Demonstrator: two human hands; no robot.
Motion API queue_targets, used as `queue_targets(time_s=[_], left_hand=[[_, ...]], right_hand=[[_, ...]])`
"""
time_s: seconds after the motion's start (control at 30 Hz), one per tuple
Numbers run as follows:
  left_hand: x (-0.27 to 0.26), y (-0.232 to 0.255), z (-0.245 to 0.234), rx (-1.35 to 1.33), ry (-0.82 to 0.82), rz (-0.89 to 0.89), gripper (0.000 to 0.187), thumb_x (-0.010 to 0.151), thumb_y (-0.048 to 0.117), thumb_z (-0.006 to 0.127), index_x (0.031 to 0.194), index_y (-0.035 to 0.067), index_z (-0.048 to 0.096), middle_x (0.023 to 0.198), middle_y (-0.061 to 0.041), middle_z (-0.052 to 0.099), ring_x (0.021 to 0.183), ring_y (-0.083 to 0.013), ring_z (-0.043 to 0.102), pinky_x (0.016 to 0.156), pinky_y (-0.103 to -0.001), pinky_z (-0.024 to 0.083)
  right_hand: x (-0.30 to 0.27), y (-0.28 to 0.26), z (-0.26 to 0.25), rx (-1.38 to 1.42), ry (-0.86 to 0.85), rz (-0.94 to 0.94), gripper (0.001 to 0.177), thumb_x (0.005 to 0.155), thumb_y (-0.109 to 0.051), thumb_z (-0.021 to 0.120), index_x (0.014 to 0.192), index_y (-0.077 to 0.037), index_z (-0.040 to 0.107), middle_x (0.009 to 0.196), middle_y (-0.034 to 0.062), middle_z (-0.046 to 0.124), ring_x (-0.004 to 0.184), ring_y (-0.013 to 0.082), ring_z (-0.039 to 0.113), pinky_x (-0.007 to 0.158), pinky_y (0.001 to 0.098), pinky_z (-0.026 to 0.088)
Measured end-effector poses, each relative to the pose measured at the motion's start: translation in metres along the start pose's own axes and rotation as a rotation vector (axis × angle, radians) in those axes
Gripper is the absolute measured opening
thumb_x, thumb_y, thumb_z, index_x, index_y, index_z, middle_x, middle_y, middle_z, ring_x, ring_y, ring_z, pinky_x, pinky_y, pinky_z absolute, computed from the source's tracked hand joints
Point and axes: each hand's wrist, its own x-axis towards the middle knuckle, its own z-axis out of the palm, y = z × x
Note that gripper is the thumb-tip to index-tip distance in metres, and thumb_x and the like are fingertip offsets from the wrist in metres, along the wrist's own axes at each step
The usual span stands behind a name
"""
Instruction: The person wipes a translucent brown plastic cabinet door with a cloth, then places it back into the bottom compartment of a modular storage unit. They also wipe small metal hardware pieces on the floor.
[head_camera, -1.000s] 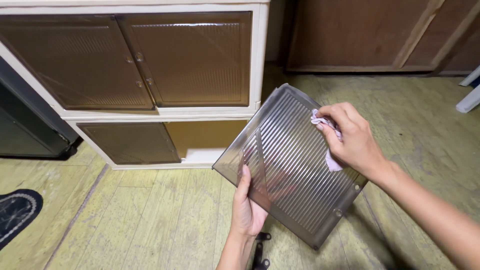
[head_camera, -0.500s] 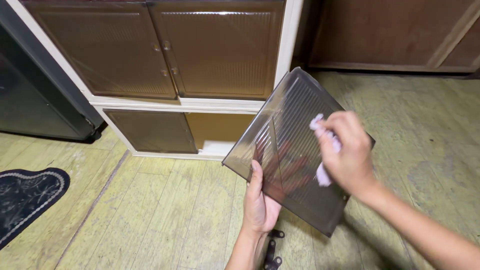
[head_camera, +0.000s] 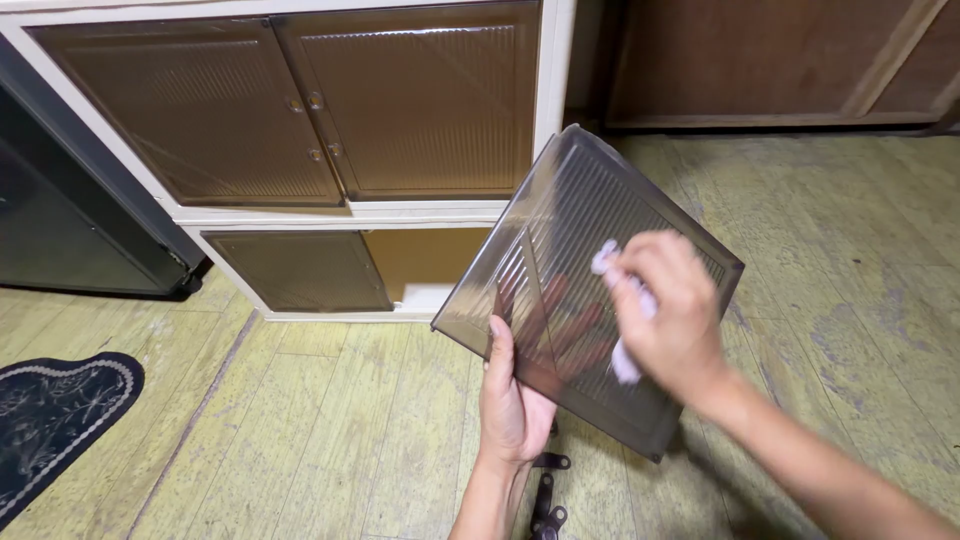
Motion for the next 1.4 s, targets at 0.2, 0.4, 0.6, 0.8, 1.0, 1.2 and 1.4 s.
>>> queue_targets(time_s=[0.2, 0.4, 0.6, 0.8, 1.0, 1.2, 1.4], left_hand=[[0.0, 0.0, -0.006, -0.044, -0.013, 0.055, 0.064, 0.11, 0.047, 0.033, 0.16, 0.007, 0.032, 0.155, -0.019, 0.048, 0.14, -0.0324, 0.048, 0.118, -0.048, 0.039], [-0.002, 0.008, 0.003, 0.022, -0.023, -0.011, 0.062, 0.103, 0.05, 0.033, 0.159, 0.026, 0.023, 0.156, -0.017, 0.044, 0.134, -0.0428, 0.051, 0.107, -0.061, 0.045], [-0.003, 0.003, 0.003, 0.053, -0.024, -0.016, 0.062, 0.103, 0.051, 0.032, 0.159, 0.027, 0.022, 0.156, -0.019, 0.044, 0.133, -0.0471, 0.052, 0.103, -0.065, 0.047], [0.003, -0.004, -0.016, -0.064, 0.03, 0.033, 0.064, 0.113, 0.047, 0.031, 0.163, 0.007, 0.031, 0.158, -0.022, 0.045, 0.142, -0.0341, 0.049, 0.119, -0.053, 0.041], [0.0, 0.0, -0.009, -0.009, 0.016, 0.002, 0.059, 0.106, 0.047, 0.032, 0.159, 0.023, 0.03, 0.155, -0.02, 0.048, 0.139, -0.035, 0.051, 0.114, -0.055, 0.043], [-0.002, 0.002, 0.005, 0.006, 0.005, -0.041, 0.061, 0.104, 0.049, 0.032, 0.159, 0.025, 0.028, 0.157, -0.018, 0.043, 0.132, -0.0477, 0.052, 0.102, -0.069, 0.047], [0.002, -0.003, 0.001, 0.002, 0.012, -0.009, 0.059, 0.103, 0.048, 0.032, 0.156, 0.023, 0.03, 0.153, -0.017, 0.048, 0.132, -0.0438, 0.053, 0.103, -0.064, 0.047]], right_hand=[[-0.033, -0.054, 0.005, 0.1, -0.187, -0.102, 0.014, 0.076, -0.004, 0.072, 0.089, 0.0, 0.07, 0.096, 0.016, 0.068, 0.086, 0.0291, 0.064, 0.071, 0.038, 0.051], [0.006, 0.018, -0.004, -0.035, -0.023, -0.022, 0.007, 0.089, -0.004, 0.072, 0.093, 0.0, 0.067, 0.101, 0.0142, 0.067, 0.095, 0.0283, 0.065, 0.081, 0.038, 0.052], [0.023, 0.033, -0.01, 0.056, 0.058, 0.192, 0.009, 0.095, -0.006, 0.072, 0.098, 0.001, 0.066, 0.103, 0.0145, 0.066, 0.095, 0.0272, 0.066, 0.084, 0.0386, 0.053], [-0.026, -0.042, -0.002, 0.082, -0.116, -0.024, 0.01, 0.082, -0.005, 0.072, 0.089, 0.001, 0.068, 0.097, 0.0148, 0.068, 0.089, 0.0289, 0.065, 0.075, 0.0388, 0.052], [-0.023, -0.025, -0.01, 0.073, -0.125, -0.045, 0.01, 0.083, -0.007, 0.073, 0.089, 0.0, 0.069, 0.095, 0.0132, 0.069, 0.088, 0.0276, 0.066, 0.074, 0.0394, 0.052], [0.02, 0.051, -0.029, -0.003, 0.087, 0.23, 0.01, 0.095, -0.005, 0.068, 0.099, 0.004, 0.066, 0.103, 0.0162, 0.066, 0.095, 0.0284, 0.066, 0.084, 0.0403, 0.052], [-0.005, 0.012, -0.018, -0.032, -0.022, 0.118, 0.008, 0.087, -0.004, 0.069, 0.09, 0.002, 0.064, 0.097, 0.0155, 0.065, 0.091, 0.0305, 0.063, 0.081, 0.0411, 0.049]])
